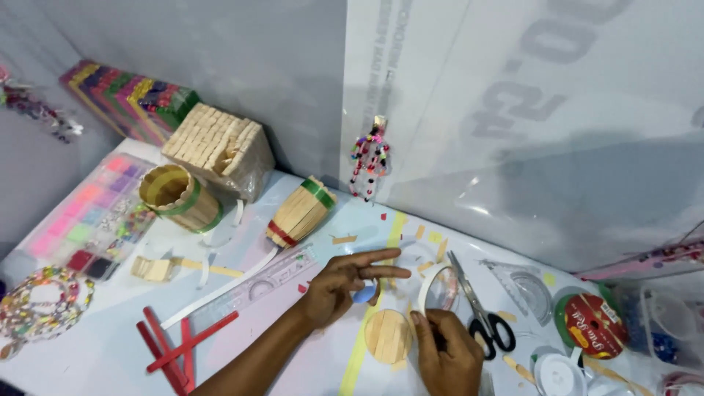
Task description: The person is decorating a small wooden disc by wrapping it with a green ribbon and securing it with tape cut using scissors.
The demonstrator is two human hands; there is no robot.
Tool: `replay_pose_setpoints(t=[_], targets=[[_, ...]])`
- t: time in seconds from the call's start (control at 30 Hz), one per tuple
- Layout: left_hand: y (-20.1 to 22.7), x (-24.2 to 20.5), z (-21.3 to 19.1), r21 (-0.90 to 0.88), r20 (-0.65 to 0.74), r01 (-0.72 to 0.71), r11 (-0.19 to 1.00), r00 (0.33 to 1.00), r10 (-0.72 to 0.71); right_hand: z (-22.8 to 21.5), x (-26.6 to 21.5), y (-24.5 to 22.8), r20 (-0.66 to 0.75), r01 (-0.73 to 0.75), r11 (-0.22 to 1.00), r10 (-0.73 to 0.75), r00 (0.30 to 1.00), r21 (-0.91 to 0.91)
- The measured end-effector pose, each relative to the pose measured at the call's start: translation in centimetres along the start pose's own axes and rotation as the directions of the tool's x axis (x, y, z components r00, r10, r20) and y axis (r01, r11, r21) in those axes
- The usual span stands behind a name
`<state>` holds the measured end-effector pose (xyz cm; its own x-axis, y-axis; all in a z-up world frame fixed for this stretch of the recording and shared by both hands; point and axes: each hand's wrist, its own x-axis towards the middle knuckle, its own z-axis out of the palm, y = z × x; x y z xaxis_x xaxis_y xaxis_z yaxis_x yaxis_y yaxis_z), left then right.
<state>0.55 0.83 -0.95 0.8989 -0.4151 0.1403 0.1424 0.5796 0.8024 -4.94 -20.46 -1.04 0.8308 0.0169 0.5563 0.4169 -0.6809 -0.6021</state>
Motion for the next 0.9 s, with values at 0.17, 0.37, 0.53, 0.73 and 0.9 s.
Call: replay_pose_setpoints(t=[0.17, 0.37, 0.53, 0.73, 0.9], targets=[[0.4, 0.2, 0.1, 0.009, 0.018, -0.007, 1.000, 1.000, 0.007, -1.2, 1.3, 0.3, -0.007, 0.142, 0.985, -0.144, 0.990, -0.101], [0.3, 0.2, 0.6, 0.053, 0.040, 0.004, 0.999, 0.999, -0.006, -1.8, 2.0, 1.4, 0.013, 0.162, 0.974, -0.162, 0.987, -0.160], [0.3, -0.2, 1.8, 0.149, 0.017, 0.027, 0.988, 0.999, -0.030, -1.6, 1.5, 1.4, 0.026, 0.108, 0.960, -0.105, 0.994, -0.258], [0.3, 0.2, 3.0, 0.385, -0.058, -0.044, 0.922, 0.996, 0.072, -1.2, 1.1, 2.1, -0.013, 0.075, 0.917, -0.087, 0.996, -0.393], [-0.3, 0.5, 2.7, 0.458, -0.096, -0.024, 0.889, 0.992, 0.077, -1.1, 1.2, 1.7, 0.021, 0.034, 0.910, -0.028, 0.999, -0.413]])
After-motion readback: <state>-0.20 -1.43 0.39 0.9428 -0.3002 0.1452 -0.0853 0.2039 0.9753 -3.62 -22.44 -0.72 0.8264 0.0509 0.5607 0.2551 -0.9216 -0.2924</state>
